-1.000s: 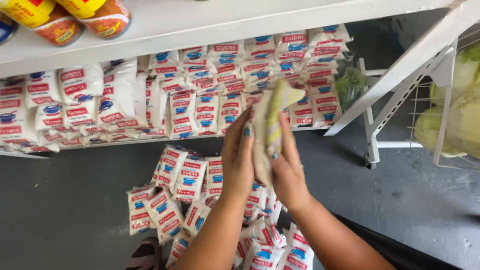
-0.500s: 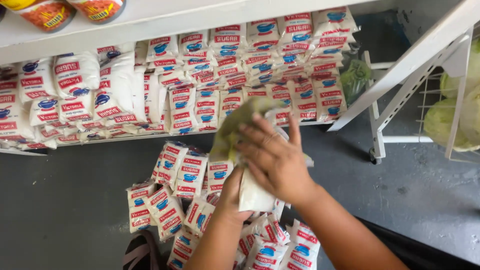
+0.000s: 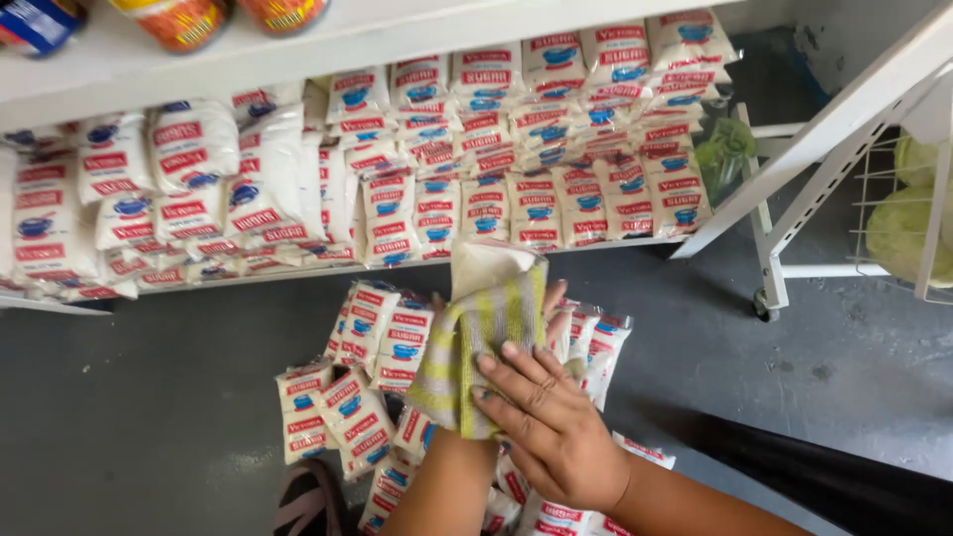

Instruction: Wiping small bags of sugar with a cleaning cloth and stacking them onto a grocery shelf.

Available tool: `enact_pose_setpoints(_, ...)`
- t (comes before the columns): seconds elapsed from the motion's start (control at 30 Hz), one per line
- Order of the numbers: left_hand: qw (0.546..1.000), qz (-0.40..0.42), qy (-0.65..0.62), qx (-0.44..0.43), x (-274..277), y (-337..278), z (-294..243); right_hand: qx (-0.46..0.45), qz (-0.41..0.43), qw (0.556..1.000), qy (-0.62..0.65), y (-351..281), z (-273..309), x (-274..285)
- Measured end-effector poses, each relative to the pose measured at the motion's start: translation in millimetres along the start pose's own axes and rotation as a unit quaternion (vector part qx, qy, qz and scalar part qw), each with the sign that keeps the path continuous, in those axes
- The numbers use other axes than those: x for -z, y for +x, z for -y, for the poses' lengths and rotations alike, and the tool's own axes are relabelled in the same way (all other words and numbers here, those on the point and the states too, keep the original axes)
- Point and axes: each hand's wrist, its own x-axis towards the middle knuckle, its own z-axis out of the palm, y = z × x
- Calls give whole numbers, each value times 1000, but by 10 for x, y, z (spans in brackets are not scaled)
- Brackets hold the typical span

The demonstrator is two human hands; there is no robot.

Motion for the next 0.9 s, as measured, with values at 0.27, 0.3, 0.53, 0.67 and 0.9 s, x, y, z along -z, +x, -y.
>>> enact_pose_setpoints(0.27,998,49,-19,-35,87,162,-501,-172,-200,949,172,480,-9,86)
enact_pose_setpoints(0.3,997,58,-17,-38,125,160,-572,-281,-234,888,280,460,-18,-62)
enact_pose_setpoints(0.53,933,108,271,-213,884,443,-340,-243,-247,657,670,624,161,-740)
enact_pose_setpoints(0.67,946,207,251,7,1523,489,-376,-458,-166,641,593,787,207,-856)
enact_pose_setpoints(0.9,789,116,-207,567,2960,861,243,-533,-106,636,547,975,-62,-1416)
